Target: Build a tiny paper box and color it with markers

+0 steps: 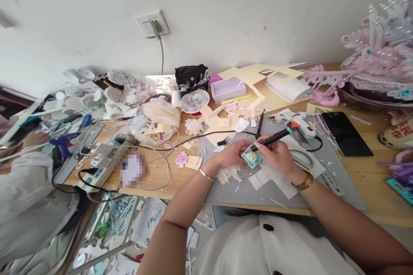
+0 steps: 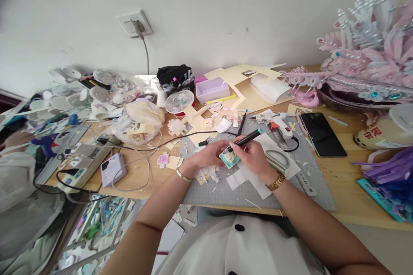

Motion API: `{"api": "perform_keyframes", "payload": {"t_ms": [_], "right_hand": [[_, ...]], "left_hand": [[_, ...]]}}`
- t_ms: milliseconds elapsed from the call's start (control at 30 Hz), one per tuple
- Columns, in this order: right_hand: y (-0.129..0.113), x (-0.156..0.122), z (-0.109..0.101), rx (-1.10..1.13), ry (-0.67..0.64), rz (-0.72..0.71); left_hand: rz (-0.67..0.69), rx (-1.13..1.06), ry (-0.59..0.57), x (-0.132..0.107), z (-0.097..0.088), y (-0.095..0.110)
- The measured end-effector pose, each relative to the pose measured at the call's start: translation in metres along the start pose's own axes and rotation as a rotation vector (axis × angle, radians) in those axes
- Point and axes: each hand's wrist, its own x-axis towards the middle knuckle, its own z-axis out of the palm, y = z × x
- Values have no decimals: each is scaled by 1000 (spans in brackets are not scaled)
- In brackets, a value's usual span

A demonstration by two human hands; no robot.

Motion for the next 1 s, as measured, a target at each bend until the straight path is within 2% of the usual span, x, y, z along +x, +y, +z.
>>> {"api": "perform_keyframes", "payload": {"t_ms": [167,300,433,567,667,800,933,1000], "right_hand": [[-3,3,-2,57,178,41],[-4,4,-2,102,58,79],[-4,6,-4,90,237,93],[-4,7,-5,108,176,78],[-4,8,-5,127,239,75],[-4,9,-5,135,211,91],[-6,8,-5,135,283,84],[-7,8,-6,139,247,90]], "left_hand": [[2,-24,0,-1,1,2],[2,-15,3,-1,1,3],[-11,-67,1,-1,1,5],[-46,-157,7,-1,0,5],[-56,-201,10,0,-1,5],[-61,-225,7,-1,-3,5],[-45,-252,-1,0,-4,4],[-50,-267,-2,0,-4,5]]}}
